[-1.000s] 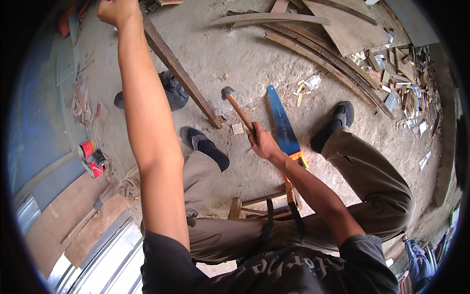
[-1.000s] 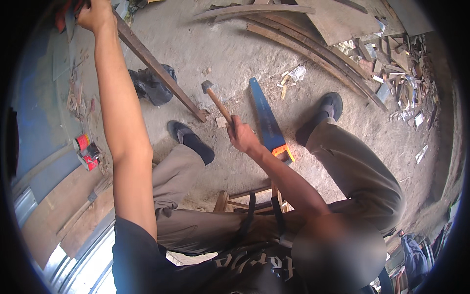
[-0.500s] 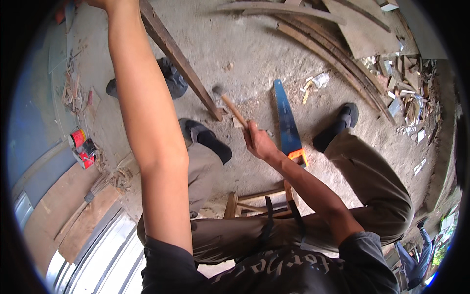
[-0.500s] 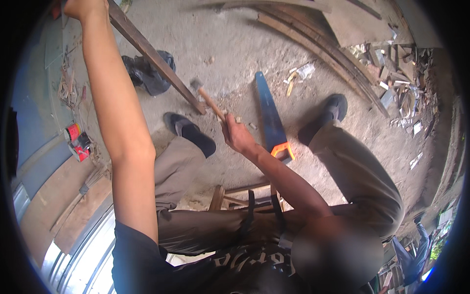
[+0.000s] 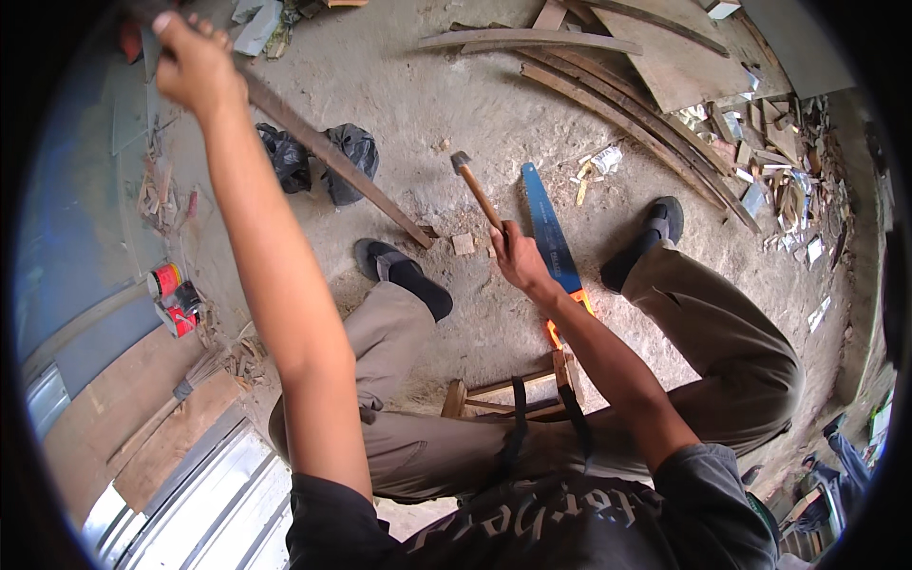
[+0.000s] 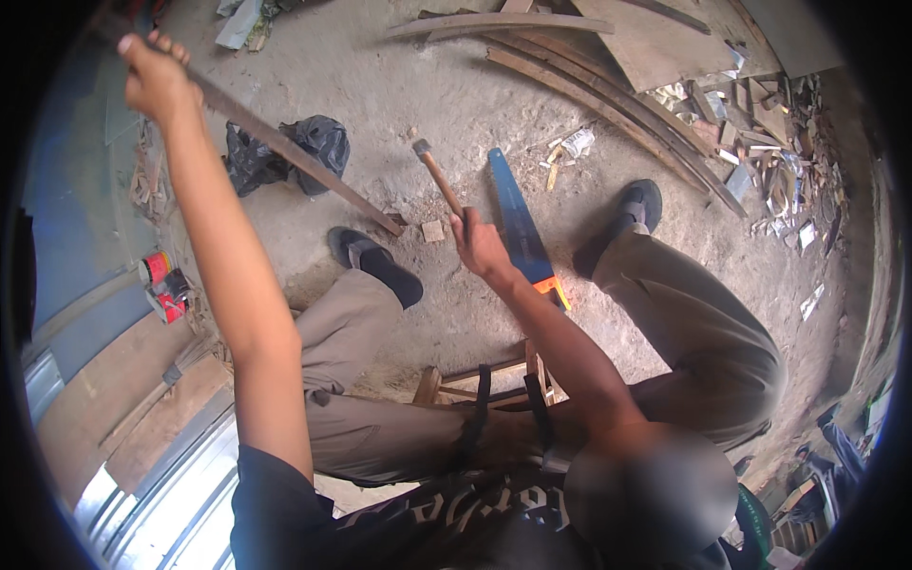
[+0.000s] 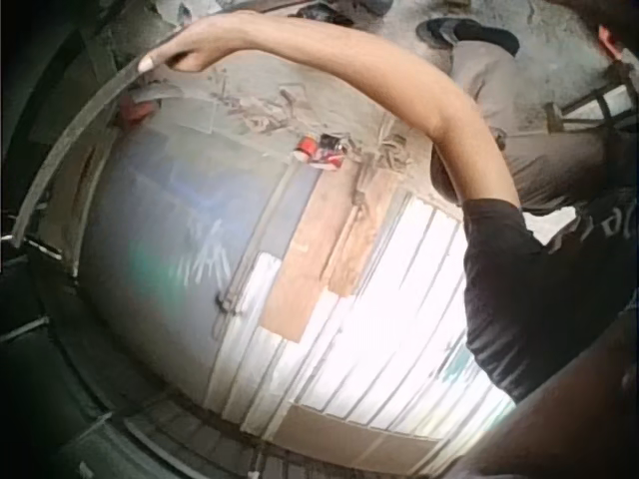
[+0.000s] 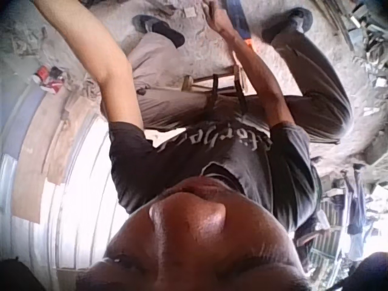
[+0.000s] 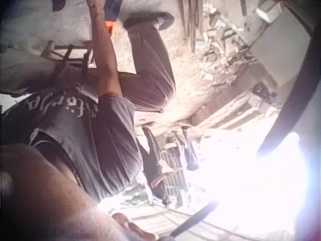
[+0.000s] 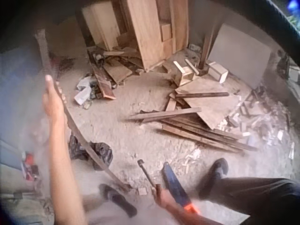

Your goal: The person sits on the floor and uses a hammer to repeatedly strike a long piece of wood, breaking it into smaller pieces. The person then picks up the broken pieces and discards them.

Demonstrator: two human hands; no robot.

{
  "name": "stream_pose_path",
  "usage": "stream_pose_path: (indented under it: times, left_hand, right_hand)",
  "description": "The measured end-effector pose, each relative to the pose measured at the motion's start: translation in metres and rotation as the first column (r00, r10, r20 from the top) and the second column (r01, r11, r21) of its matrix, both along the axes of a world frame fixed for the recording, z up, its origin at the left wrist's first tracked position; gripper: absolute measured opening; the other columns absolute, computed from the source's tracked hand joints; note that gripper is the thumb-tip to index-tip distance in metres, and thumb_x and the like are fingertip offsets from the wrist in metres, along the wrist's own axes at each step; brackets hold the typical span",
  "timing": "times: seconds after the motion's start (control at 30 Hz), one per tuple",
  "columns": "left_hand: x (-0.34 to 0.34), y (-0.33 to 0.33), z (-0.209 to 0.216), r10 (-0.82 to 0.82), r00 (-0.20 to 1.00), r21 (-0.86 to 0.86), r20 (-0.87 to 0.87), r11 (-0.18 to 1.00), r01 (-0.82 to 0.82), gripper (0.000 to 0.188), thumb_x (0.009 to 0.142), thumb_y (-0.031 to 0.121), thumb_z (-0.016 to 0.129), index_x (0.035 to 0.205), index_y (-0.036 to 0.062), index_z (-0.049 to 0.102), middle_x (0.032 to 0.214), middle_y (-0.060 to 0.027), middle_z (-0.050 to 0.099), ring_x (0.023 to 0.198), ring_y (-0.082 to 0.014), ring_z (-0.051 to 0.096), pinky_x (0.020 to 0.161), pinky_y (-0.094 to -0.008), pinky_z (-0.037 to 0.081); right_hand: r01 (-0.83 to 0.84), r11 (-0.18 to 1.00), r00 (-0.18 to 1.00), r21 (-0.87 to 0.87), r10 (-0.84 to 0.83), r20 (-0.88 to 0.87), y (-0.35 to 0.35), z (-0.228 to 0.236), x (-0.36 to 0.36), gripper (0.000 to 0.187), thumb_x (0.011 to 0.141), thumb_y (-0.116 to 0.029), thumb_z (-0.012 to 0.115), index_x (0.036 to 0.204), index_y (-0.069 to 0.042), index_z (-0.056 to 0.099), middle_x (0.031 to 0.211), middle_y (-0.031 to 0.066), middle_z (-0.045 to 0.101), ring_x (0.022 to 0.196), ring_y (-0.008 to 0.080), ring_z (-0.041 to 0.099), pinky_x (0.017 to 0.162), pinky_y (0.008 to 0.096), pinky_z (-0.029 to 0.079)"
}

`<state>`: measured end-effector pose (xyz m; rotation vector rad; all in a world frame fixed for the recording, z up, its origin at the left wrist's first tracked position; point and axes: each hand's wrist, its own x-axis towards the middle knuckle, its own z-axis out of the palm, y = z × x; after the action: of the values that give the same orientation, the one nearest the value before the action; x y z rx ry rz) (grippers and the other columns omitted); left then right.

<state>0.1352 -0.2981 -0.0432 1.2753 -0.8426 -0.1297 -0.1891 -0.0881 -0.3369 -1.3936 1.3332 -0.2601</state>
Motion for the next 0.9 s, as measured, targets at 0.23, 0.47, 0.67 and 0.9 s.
stream_pose_path:
  times: [0.23, 0.47, 0.67, 0.9]
  left_hand:
    - [0.000, 0.144, 0.077, 0.180, 0.981, -0.038, -0.068, 0.982, -0.183, 0.061, 0.102, 0.057, 0.029, 0.096, -0.0005, 0.051, 0.071, -0.0080, 0.049, 0.056, -0.0172, 0.043, 0.050, -0.0313, 0.038]
    - [0.060, 0.271, 0.088, 0.261, 0.900, -0.319, -0.350, 0.870, -0.377, 0.071, 0.096, 0.066, 0.015, 0.088, 0.0037, 0.049, 0.066, -0.0082, 0.042, 0.058, -0.0209, 0.040, 0.055, -0.0359, 0.039]
    - [0.131, 0.337, -0.102, 0.242, 0.587, -0.225, -0.773, 0.760, -0.610, 0.099, 0.084, 0.086, 0.006, 0.109, 0.0025, 0.052, 0.077, -0.0072, 0.044, 0.069, -0.0229, 0.047, 0.078, -0.0484, 0.049]
    - [0.133, 0.394, -0.250, 0.312, 0.082, 0.118, -0.947, 0.570, -0.813, 0.099, 0.087, 0.082, 0.001, 0.096, -0.0041, 0.050, 0.077, -0.0153, 0.054, 0.069, -0.0264, 0.055, 0.070, -0.0452, 0.051]
  right_hand:
    - [0.085, 0.986, 0.996, -0.147, -0.086, 0.003, 0.014, -0.005, -0.035, 0.042, 0.097, -0.034, 0.060, 0.112, 0.003, 0.050, 0.084, 0.0326, 0.065, 0.088, 0.0508, 0.064, 0.073, 0.0529, 0.050]
    - [0.198, 0.934, 0.980, -0.297, -0.196, 0.038, -0.016, 0.021, -0.027, 0.039, 0.099, -0.037, 0.058, 0.106, 0.001, 0.053, 0.078, 0.0245, 0.062, 0.073, 0.0408, 0.063, 0.067, 0.0470, 0.048]
    - [0.229, 0.925, 0.973, -0.305, -0.223, 0.055, -0.019, -0.007, -0.004, 0.039, 0.100, -0.037, 0.054, 0.102, 0.002, 0.054, 0.080, 0.0257, 0.062, 0.076, 0.0426, 0.062, 0.068, 0.0489, 0.047]
    - [0.159, 0.925, 0.987, -0.344, -0.162, 0.021, -0.021, -0.017, 0.008, 0.040, 0.102, -0.038, 0.052, 0.104, 0.001, 0.052, 0.082, 0.0229, 0.060, 0.075, 0.0380, 0.061, 0.068, 0.0473, 0.047]
